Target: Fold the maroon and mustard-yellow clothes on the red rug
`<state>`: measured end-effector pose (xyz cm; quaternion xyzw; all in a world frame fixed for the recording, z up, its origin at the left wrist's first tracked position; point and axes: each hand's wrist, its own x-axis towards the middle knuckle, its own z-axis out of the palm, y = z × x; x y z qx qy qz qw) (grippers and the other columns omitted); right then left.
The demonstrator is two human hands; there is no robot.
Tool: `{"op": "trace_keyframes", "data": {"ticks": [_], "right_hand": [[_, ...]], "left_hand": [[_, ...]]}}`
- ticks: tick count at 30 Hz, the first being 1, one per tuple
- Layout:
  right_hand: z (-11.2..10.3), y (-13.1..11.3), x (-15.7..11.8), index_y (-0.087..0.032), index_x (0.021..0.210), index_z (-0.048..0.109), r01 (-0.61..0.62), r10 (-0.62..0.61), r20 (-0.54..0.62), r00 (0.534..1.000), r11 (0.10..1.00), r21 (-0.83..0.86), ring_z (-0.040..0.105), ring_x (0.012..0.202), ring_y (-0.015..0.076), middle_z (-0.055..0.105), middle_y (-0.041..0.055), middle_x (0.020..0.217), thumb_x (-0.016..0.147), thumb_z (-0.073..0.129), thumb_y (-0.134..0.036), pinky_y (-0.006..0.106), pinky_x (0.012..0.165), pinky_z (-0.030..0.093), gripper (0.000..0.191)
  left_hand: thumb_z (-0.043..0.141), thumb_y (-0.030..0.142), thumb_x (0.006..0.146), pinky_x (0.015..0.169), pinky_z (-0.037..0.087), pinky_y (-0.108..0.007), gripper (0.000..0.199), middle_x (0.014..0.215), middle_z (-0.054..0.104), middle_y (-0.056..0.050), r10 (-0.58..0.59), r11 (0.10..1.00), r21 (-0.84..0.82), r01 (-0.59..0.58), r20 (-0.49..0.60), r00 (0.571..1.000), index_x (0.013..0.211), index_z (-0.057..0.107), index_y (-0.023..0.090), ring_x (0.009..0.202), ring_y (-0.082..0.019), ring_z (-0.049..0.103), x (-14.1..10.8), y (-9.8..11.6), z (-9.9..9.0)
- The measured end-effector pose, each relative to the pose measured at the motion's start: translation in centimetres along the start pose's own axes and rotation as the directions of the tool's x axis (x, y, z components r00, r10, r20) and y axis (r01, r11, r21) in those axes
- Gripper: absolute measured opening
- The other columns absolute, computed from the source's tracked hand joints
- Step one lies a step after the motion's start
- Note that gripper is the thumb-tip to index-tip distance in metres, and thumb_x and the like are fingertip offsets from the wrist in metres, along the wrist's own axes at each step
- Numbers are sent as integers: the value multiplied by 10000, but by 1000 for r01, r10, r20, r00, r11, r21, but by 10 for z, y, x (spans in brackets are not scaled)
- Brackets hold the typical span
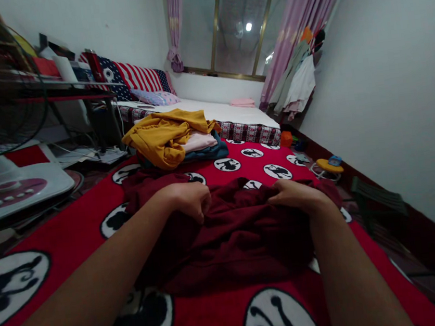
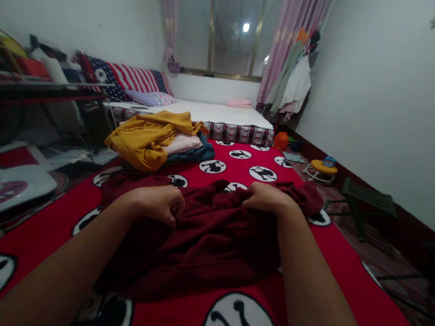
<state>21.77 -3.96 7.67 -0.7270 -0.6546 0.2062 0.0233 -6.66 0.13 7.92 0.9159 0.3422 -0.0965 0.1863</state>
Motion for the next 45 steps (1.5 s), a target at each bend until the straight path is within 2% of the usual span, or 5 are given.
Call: {"op": "trace_keyframes", "data": {"ticks": [4, 8, 10, 25, 45], "right_hand": [[-14, 16, -3, -178, 819, 679, 157, 41, -288, 957, 762, 629, 604, 568, 151, 660, 20, 710, 623, 756, -385, 245, 501, 482, 295], [-11, 30, 24, -345, 1290, 489, 614, 200, -714, 671, 389, 687, 652, 1000, 167, 589, 38, 1211, 707, 701, -499, 319, 805, 563, 639], [-5, 37, 41, -436, 1441, 237, 655, 227, -750, 621, 375, 656, 486, 1297, 179, 355, 39, 1489, 721, 690, -504, 389, 974, 490, 853], [10, 24, 56, -173, 1121, 618, 576, 144, -811, 567, 635, 516, 659, 1025, 264, 657, 136, 1170, 635, 724, -368, 456, 912, 532, 534], [74, 108, 88, -127, 895, 750, 196, 389, -709, 589, 782, 592, 713, 754, 243, 747, 91, 749, 660, 598, -265, 342, 743, 554, 312]], "left_hand": [[620, 274, 772, 555, 471, -235, 113, 709, 640, 6, -70, 926, -359, -118, -469, 881, 796, 640, 165, 617, -133, 608, -4, -14, -18], [570, 201, 826, 865, 545, -327, 361, 1254, 541, -94, -377, 892, -377, -249, -925, 48, 1185, 539, 179, 1039, -183, 627, 12, -37, -22], [629, 157, 778, 1030, 474, -382, 538, 1417, 392, -95, -335, 923, -317, -217, -941, -50, 1288, 474, 226, 1258, -229, 506, 20, -46, -17], [691, 469, 748, 1022, 448, -354, 570, 1287, 598, -99, -102, 994, -99, 50, -627, 773, 1257, 618, 222, 1185, -269, 568, 58, -58, 49], [558, 617, 826, 1021, 425, -403, 533, 1269, 611, -100, -194, 976, -72, 206, -715, 672, 1150, 696, 216, 1175, -284, 550, 68, -81, 74]]}}
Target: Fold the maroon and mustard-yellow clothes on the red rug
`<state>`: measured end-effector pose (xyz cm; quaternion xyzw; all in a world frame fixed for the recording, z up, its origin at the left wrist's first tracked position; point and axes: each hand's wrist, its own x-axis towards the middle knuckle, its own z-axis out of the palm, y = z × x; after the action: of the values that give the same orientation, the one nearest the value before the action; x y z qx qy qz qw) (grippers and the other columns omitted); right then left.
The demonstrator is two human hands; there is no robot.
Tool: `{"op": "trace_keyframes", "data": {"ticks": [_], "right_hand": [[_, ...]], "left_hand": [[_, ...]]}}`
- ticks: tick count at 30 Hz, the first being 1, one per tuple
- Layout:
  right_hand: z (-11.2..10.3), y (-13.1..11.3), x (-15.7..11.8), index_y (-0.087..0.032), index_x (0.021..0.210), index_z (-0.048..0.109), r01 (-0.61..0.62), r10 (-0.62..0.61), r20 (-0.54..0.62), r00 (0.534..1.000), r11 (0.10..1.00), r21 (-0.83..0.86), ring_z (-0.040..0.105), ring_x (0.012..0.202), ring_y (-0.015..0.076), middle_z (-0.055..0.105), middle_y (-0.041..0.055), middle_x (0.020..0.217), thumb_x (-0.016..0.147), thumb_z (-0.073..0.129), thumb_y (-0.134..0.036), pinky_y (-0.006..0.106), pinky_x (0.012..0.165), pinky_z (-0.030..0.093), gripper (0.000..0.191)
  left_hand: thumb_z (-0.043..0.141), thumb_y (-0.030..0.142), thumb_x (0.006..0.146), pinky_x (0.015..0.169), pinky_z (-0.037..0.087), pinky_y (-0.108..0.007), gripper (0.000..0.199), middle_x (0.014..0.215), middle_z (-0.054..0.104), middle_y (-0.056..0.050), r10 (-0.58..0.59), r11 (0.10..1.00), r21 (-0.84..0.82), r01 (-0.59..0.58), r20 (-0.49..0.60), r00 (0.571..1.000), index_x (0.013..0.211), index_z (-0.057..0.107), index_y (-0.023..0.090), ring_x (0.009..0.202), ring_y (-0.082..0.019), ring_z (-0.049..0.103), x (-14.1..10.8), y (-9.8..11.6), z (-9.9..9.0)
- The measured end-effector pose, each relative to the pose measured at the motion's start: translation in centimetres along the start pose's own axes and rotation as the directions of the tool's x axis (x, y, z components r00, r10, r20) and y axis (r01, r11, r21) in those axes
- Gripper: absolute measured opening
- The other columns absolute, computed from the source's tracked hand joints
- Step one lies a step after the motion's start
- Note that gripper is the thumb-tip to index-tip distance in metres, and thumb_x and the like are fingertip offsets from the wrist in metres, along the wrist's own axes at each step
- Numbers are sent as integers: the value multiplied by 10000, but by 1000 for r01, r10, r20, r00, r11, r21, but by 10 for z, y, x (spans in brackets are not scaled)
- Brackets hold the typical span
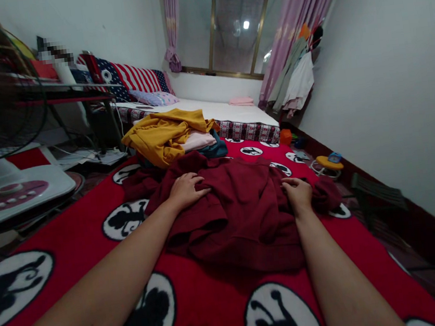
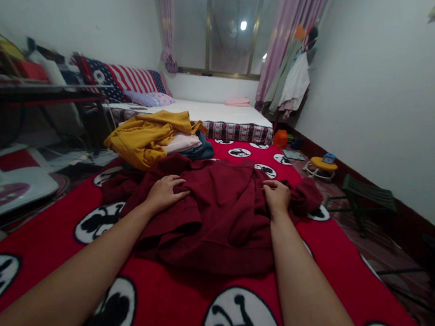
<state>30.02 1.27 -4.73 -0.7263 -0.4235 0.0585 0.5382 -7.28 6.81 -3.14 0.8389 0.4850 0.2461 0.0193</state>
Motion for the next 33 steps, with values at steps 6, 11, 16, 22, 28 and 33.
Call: {"op": "trace_keyframes", "data": {"ticks": [6, 11, 16, 22, 28, 33], "right_hand": [[0, -3, -1, -134, 898, 757, -5, 5, 4, 1000, 1000, -8, 708, 747, 241, 749, 94, 761, 648, 596, -262, 334, 729, 547, 324], [-1, -5, -3, -140, 891, 757, -6, 6, -2, 1000, 1000, -23, 705, 740, 242, 747, 85, 739, 645, 593, -268, 332, 714, 546, 322], [-2, -8, -5, -150, 879, 755, 15, -15, 7, 1000, 999, -39, 707, 748, 233, 751, 75, 756, 658, 582, -276, 322, 732, 541, 308], [-4, -17, -8, -171, 926, 740, 34, -31, 29, 999, 993, -116, 697, 827, 245, 751, 79, 855, 673, 616, -311, 351, 805, 522, 314], [-2, -33, -13, -235, 1264, 593, 239, -138, 253, 958, 870, -431, 622, 1062, 273, 602, 112, 1259, 593, 786, -426, 372, 864, 498, 724], [0, -36, -14, -233, 1093, 680, 225, -111, 244, 964, 828, -514, 642, 938, 223, 606, 84, 1118, 650, 757, -366, 344, 832, 504, 468]], "left_hand": [[568, 612, 823, 1020, 421, -404, 538, 1279, 606, -106, 0, 1000, 0, 0, 4, 1000, 1156, 692, 208, 1179, -286, 550, 0, 1, -2], [571, 609, 823, 1026, 416, -405, 534, 1287, 602, -106, -3, 1000, -1, 3, 8, 1000, 1157, 691, 211, 1186, -286, 546, -1, 2, -2], [568, 608, 824, 1018, 420, -386, 508, 1270, 613, -84, -4, 1000, 10, 4, 8, 1000, 1149, 692, 238, 1170, -270, 554, -1, 2, -2], [587, 585, 812, 1033, 405, -422, 488, 1299, 601, -96, -12, 999, -53, 13, 5, 1000, 1130, 707, 234, 1195, -292, 539, -1, 1, -1], [541, 610, 806, 876, 513, -365, 476, 949, 729, -82, -272, 631, -767, 116, -79, 959, 891, 716, 175, 924, -235, 660, 13, -20, -21], [511, 357, 832, 826, 535, -349, 221, 807, 679, -52, -800, 352, -934, 57, -269, 537, 836, 607, 158, 828, -187, 652, 17, -61, -47]]}}
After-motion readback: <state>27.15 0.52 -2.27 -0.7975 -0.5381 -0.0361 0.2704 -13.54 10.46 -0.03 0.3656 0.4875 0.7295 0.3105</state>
